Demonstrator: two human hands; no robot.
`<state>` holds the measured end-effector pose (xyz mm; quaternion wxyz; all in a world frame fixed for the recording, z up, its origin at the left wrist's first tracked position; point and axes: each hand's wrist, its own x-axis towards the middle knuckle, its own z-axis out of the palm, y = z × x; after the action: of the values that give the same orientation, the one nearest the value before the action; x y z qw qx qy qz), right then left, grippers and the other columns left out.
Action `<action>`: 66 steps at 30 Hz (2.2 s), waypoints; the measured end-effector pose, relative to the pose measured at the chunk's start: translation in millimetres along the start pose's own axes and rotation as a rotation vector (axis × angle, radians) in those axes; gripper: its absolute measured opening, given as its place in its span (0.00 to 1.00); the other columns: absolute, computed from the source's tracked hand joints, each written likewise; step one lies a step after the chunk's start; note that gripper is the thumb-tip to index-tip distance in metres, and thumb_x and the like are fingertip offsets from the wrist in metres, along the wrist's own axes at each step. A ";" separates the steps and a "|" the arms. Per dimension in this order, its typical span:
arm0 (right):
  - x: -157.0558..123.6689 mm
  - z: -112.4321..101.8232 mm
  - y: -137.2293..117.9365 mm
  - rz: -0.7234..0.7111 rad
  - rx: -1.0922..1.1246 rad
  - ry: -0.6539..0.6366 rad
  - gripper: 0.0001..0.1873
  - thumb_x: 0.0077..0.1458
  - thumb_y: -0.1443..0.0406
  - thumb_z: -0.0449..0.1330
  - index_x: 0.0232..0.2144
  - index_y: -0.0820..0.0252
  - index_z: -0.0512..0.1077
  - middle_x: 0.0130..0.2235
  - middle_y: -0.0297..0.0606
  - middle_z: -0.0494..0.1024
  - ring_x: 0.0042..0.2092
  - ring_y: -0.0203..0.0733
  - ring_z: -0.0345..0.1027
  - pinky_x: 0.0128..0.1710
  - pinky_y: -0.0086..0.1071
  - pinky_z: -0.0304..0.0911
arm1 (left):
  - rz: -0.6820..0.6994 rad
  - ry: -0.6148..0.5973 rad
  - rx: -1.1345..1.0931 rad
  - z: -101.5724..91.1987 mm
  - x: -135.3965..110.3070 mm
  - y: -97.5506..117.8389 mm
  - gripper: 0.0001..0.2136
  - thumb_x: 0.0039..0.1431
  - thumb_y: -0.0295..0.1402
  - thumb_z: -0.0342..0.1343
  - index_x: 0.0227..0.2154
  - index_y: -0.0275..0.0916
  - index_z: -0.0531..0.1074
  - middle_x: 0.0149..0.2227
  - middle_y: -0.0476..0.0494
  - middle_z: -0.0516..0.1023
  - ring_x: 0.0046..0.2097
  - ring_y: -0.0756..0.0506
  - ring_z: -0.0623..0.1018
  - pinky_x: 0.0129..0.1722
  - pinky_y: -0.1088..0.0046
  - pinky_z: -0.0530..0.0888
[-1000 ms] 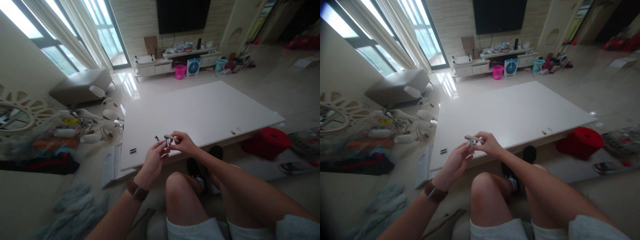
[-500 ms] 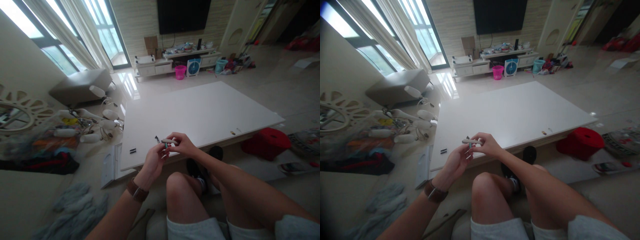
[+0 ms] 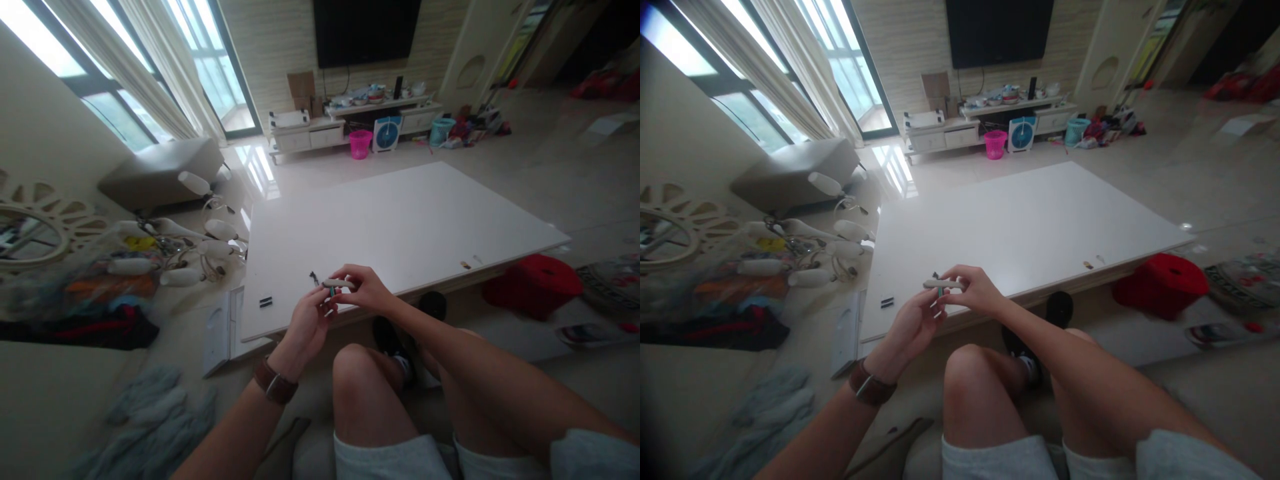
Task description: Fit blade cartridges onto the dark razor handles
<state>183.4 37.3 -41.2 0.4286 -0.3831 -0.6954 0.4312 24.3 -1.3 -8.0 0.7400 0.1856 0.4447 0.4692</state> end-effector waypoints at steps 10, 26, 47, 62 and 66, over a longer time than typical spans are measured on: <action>-0.1 -0.3 -0.3 -0.007 0.000 0.007 0.21 0.46 0.56 0.73 0.40 0.61 0.78 0.31 0.34 0.76 0.24 0.29 0.53 0.22 0.27 0.48 | -0.026 -0.009 -0.016 0.9 -0.2 1.0 0.08 0.46 0.29 0.67 0.31 0.35 0.78 0.31 0.47 0.77 0.28 0.54 0.70 0.26 0.78 0.66; -1.7 3.9 5.1 0.005 -0.042 -0.011 0.17 0.46 0.62 0.71 0.38 0.60 0.74 0.30 0.30 0.71 0.22 0.26 0.52 0.20 0.25 0.46 | 0.070 0.021 0.095 -1.0 3.9 -2.5 0.10 0.39 0.30 0.69 0.27 0.33 0.78 0.28 0.47 0.75 0.26 0.53 0.68 0.24 0.78 0.63; -2.0 8.0 4.1 0.014 -0.032 -0.045 0.16 0.52 0.62 0.67 0.42 0.59 0.73 0.31 0.30 0.71 0.22 0.27 0.53 0.21 0.25 0.48 | 0.096 0.143 0.085 -4.2 5.5 -3.0 0.16 0.35 0.29 0.70 0.32 0.35 0.78 0.27 0.50 0.74 0.25 0.56 0.66 0.25 0.80 0.63; -1.2 11.7 9.7 0.132 0.066 0.011 0.12 0.56 0.60 0.63 0.25 0.61 0.69 0.22 0.27 0.61 0.26 0.31 0.51 0.24 0.27 0.46 | 0.144 0.161 0.107 -6.6 8.5 -2.1 0.21 0.31 0.37 0.76 0.30 0.34 0.79 0.29 0.50 0.75 0.24 0.57 0.66 0.25 0.80 0.63; -1.7 16.9 10.8 0.150 0.095 0.019 0.09 0.54 0.63 0.63 0.25 0.61 0.69 0.22 0.27 0.61 0.26 0.31 0.51 0.25 0.27 0.46 | 0.141 0.142 0.125 -7.0 8.7 -2.1 0.22 0.32 0.37 0.75 0.33 0.34 0.80 0.31 0.47 0.78 0.26 0.56 0.68 0.28 0.79 0.66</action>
<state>170.0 34.8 -56.1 0.4192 -0.4175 -0.6396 0.4909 21.0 4.1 -17.5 0.6589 0.2286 0.5101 0.5033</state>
